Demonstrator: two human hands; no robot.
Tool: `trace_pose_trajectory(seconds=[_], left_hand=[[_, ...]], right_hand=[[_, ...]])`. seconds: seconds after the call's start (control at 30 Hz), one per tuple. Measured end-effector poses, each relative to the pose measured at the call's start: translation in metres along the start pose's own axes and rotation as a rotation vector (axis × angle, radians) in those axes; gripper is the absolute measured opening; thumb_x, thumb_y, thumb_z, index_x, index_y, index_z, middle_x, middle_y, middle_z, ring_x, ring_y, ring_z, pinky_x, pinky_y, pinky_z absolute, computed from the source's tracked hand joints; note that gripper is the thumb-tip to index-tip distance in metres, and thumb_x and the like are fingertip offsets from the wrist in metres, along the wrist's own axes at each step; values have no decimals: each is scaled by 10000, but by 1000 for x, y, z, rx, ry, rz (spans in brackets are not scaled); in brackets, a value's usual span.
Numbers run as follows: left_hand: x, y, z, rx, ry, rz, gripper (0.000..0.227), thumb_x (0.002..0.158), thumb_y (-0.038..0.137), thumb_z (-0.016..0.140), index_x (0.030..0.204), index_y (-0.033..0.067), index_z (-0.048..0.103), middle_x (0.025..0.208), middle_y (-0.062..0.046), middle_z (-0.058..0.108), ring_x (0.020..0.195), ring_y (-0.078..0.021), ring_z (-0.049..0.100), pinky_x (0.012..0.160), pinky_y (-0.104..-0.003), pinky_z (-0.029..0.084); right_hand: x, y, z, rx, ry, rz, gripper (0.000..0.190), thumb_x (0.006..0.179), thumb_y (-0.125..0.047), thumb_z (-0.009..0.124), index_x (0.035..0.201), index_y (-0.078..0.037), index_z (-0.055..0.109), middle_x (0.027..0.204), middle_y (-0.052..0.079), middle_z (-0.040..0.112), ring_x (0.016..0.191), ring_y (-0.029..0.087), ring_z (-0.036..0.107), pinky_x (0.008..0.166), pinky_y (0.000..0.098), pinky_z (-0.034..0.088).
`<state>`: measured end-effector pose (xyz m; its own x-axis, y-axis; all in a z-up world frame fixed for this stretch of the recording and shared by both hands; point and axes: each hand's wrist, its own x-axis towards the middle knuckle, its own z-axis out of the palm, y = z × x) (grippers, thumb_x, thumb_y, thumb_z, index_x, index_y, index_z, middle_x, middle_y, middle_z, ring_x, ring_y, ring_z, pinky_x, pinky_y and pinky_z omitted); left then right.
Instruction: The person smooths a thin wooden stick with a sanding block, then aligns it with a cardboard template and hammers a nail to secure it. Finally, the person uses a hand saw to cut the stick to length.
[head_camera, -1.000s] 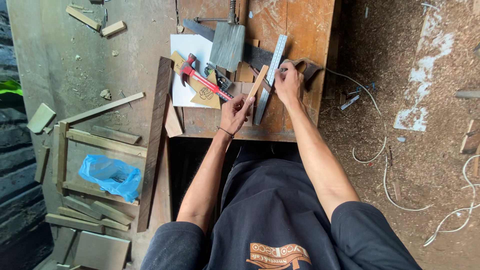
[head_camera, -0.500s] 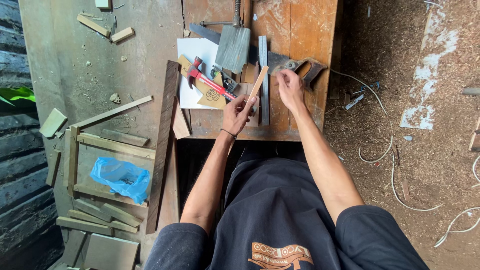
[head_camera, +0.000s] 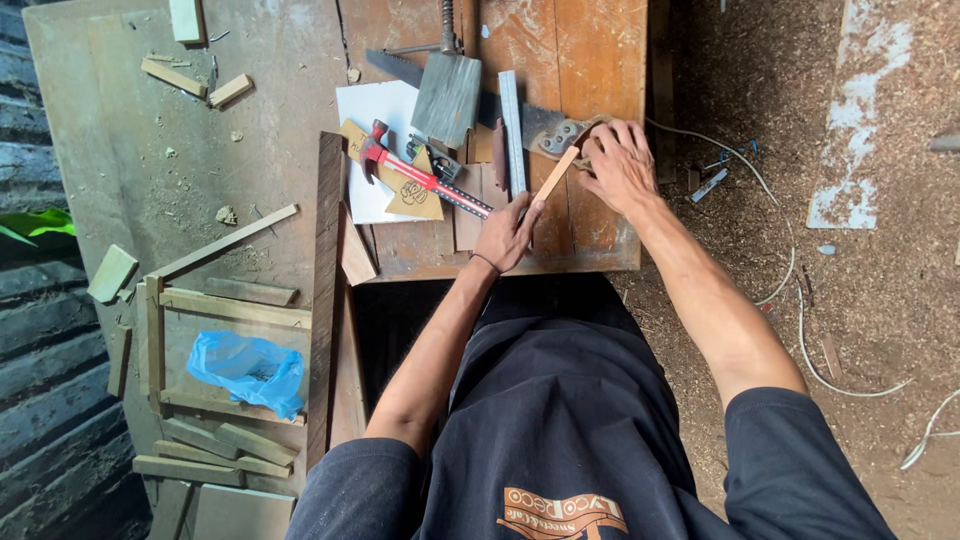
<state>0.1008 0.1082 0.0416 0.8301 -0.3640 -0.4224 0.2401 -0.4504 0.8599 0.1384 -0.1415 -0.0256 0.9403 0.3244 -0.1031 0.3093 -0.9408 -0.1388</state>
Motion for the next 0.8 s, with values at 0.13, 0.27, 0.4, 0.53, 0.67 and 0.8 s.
trace_pose_trajectory(seconds=[0.13,0.27,0.4,0.53,0.67,0.8], left_hand=[[11,-16,15,210,126,203,432,1075,386,464,1282,17,553,838,-281,668,797,-479,663,673,-538,511],[15,-28,24,227,63,119,373,1103,387,433,1135,28,527,991,-306,652,937,-512,630,781,-565,486],[17,-31,24,185,151,270,372,1115,369,432,1030,19,524,1159,-371,582,1182,-556,512,873,-575,466],[12,-29,26,102,155,182,388,1113,375,401,1054,11,522,1211,-353,560,1234,-546,485,960,-559,454],[13,-27,29,75,200,179,411,1122,361,369,1036,-9,525,1261,-378,504,1259,-562,454,1019,-548,425],[13,-30,32,90,290,216,415,1138,344,364,1034,-20,536,1300,-416,458,1313,-571,401,1040,-543,403]], right_hand=[[-9,9,-2,41,60,-33,582,750,-428,889,1118,-27,683,1212,135,640,1225,302,528,1138,465,350],[-19,15,-3,63,45,-11,509,821,-438,868,1127,-69,695,1154,103,672,1190,254,560,1179,484,341],[-22,24,-7,4,124,-18,391,803,-433,868,1025,-139,739,1141,71,671,1211,259,556,1178,459,336],[-32,42,-12,-59,192,-27,325,831,-405,875,996,-155,751,1117,54,646,1227,241,558,1263,451,282],[-42,74,-23,-47,284,-48,274,829,-319,907,1001,-163,761,1103,33,629,1233,226,573,1333,455,230],[-59,109,-39,55,281,-13,274,775,-257,950,925,-133,757,1096,26,634,1203,202,601,1383,469,250]])
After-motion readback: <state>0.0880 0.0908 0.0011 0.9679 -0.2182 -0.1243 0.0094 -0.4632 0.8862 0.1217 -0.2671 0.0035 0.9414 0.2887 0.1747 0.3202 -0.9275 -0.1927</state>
